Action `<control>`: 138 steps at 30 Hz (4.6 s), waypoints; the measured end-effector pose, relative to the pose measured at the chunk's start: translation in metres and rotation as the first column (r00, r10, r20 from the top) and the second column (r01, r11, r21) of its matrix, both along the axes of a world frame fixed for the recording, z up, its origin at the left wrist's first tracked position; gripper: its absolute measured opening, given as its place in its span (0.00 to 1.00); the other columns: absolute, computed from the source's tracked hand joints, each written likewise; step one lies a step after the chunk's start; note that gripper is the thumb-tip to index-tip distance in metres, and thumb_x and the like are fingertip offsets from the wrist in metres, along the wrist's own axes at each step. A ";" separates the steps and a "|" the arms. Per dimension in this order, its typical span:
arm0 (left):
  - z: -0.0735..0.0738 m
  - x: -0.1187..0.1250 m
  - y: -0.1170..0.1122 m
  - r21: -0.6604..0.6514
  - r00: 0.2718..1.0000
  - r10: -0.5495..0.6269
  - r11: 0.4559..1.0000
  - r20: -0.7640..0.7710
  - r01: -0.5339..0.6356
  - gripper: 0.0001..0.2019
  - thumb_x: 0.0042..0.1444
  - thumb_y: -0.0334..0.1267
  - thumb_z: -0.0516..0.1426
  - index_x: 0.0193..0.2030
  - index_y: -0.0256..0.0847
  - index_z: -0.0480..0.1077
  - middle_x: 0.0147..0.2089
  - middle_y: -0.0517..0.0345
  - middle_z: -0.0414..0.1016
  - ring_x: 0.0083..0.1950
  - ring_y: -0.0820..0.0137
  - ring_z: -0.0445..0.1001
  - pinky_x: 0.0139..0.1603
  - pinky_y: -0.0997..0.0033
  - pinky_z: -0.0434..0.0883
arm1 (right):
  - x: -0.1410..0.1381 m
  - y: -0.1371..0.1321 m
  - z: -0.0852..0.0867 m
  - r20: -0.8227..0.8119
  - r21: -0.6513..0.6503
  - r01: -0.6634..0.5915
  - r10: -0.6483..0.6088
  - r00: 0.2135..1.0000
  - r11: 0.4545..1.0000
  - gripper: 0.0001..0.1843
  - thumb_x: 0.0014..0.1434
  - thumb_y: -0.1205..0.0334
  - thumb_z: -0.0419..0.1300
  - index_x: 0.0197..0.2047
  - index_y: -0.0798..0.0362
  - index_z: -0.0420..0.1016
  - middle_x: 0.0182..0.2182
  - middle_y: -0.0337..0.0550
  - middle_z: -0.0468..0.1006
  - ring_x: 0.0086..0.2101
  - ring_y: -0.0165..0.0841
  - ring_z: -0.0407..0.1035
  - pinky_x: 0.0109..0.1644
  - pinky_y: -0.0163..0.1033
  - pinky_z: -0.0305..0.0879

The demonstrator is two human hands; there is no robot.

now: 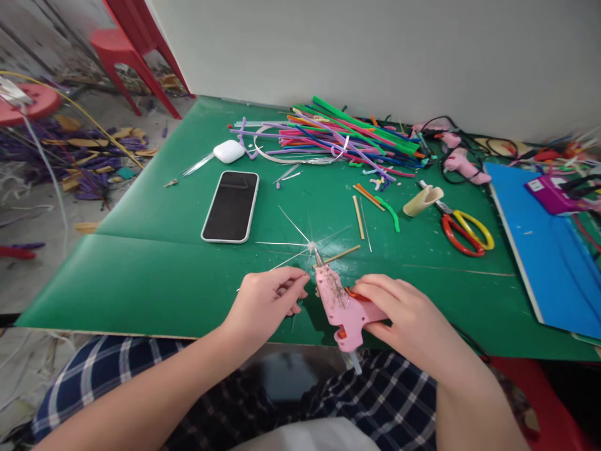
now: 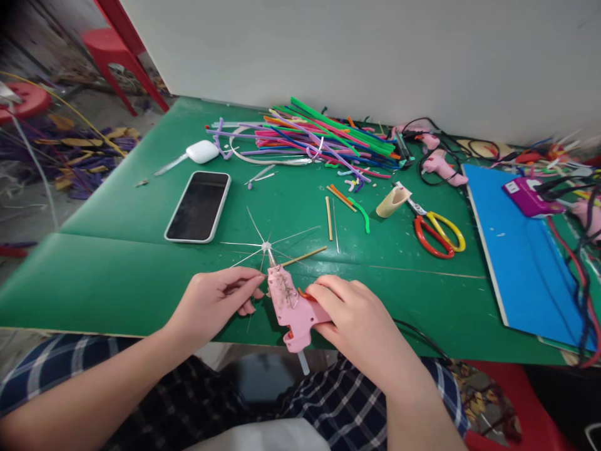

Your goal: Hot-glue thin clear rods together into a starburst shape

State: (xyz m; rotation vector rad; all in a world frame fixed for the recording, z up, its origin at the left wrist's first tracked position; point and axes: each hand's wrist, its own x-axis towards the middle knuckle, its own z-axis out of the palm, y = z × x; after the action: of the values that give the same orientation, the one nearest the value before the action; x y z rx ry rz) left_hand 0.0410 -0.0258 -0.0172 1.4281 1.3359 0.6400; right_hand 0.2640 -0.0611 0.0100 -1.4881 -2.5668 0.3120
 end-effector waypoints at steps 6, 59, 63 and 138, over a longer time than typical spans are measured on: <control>0.000 0.000 0.000 0.007 1.000 -0.003 1.000 0.005 0.003 0.11 0.54 0.42 0.53 0.35 0.38 0.73 0.25 0.58 0.75 0.21 0.76 0.72 0.23 0.79 0.72 | 0.001 0.000 0.000 0.000 -0.004 -0.001 0.001 1.000 1.000 0.21 0.49 0.76 0.53 0.47 0.51 0.64 0.46 0.45 0.71 0.44 0.36 0.68 0.45 0.43 0.66; -0.001 0.001 0.000 -0.015 1.000 -0.001 1.000 0.029 0.001 0.11 0.53 0.42 0.54 0.35 0.38 0.73 0.25 0.60 0.74 0.20 0.77 0.72 0.23 0.81 0.72 | -0.001 -0.002 0.000 -0.011 -0.054 -0.010 0.009 1.000 0.998 0.23 0.50 0.74 0.57 0.48 0.49 0.61 0.47 0.42 0.69 0.46 0.37 0.66 0.46 0.44 0.65; -0.001 0.001 0.000 -0.008 1.000 0.002 1.000 0.028 -0.002 0.10 0.53 0.41 0.54 0.35 0.38 0.73 0.25 0.60 0.74 0.20 0.77 0.72 0.23 0.81 0.72 | 0.001 -0.002 0.000 -0.009 -0.047 -0.005 0.005 1.000 0.999 0.23 0.49 0.75 0.57 0.48 0.49 0.62 0.47 0.42 0.69 0.45 0.37 0.66 0.46 0.44 0.65; 0.000 0.000 0.000 0.002 1.000 -0.012 1.000 0.015 0.012 0.11 0.54 0.41 0.53 0.35 0.38 0.73 0.26 0.59 0.75 0.20 0.77 0.72 0.23 0.80 0.72 | 0.004 0.000 0.002 -0.087 -0.116 0.011 -0.022 0.996 0.993 0.17 0.48 0.77 0.56 0.40 0.50 0.65 0.39 0.41 0.75 0.39 0.36 0.69 0.41 0.43 0.65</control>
State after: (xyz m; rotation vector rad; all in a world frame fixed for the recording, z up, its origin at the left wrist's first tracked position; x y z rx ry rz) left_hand 0.0409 -0.0259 -0.0169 1.4288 1.3149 0.6429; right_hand 0.2679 -0.0615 0.0125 -1.4963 -2.5044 0.5199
